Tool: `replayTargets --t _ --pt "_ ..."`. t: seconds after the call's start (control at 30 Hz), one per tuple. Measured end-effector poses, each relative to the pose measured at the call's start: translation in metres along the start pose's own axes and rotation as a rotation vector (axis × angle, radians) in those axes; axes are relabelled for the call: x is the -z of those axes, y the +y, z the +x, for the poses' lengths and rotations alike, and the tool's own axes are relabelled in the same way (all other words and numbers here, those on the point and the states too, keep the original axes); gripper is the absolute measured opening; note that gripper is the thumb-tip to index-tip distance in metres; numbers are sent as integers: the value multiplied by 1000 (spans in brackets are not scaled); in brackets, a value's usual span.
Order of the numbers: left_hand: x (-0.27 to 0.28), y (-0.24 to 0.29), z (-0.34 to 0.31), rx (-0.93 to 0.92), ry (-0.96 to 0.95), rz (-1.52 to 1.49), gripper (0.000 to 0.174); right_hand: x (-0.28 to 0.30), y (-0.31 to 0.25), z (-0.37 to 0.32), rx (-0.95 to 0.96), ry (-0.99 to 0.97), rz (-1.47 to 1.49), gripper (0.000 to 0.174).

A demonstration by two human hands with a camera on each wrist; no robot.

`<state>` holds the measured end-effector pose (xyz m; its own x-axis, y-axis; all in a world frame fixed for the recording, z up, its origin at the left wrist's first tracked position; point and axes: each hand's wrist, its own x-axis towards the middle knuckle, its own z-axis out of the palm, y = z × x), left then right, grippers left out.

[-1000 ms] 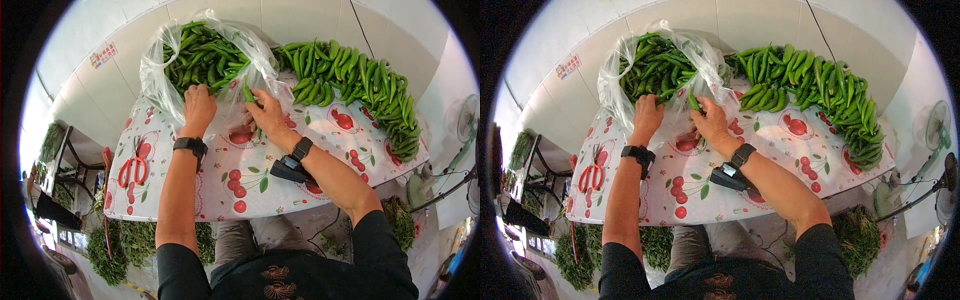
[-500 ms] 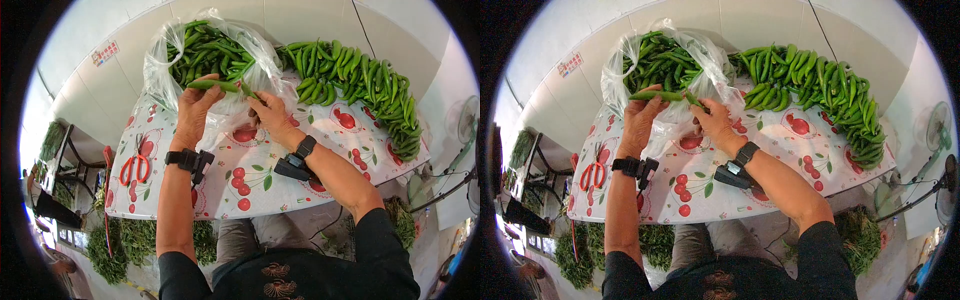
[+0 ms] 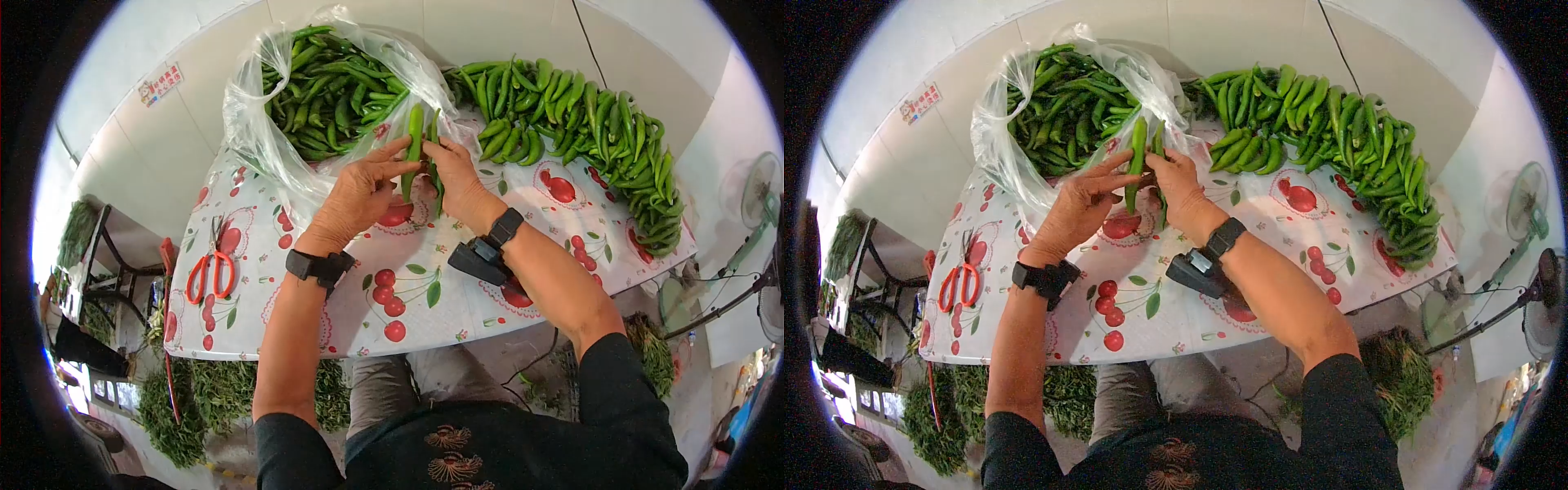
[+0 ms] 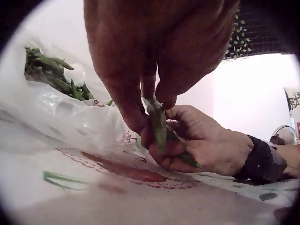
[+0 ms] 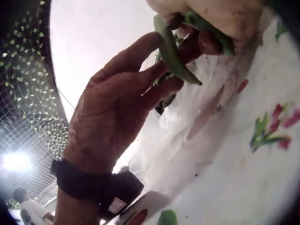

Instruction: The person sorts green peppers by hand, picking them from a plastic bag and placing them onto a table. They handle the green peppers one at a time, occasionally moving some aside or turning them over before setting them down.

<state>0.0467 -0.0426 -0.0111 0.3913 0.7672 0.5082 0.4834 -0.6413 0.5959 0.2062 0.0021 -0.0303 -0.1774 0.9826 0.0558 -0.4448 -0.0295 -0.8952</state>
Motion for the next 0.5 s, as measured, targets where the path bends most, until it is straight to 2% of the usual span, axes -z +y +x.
replayTargets --t 0.03,0.1,0.2,0.27,0.43,0.5 --pt "1 4 -1 -1 -1 -4 46 1 0 2 -35 11 -1 14" --pt "4 12 -2 166 -1 -94 38 3 -1 2 -67 25 -5 15" --pt "2 6 -1 114 104 -277 28 -2 1 0 -16 -9 -34 17" --pt "1 4 -1 156 100 -242 27 -5 4 -2 72 -61 -47 22" --pt "-6 6 2 209 137 -44 36 -6 13 1 31 -33 -38 30" --pt "-8 5 3 200 223 -8 44 -10 13 -4 62 -42 -44 32"
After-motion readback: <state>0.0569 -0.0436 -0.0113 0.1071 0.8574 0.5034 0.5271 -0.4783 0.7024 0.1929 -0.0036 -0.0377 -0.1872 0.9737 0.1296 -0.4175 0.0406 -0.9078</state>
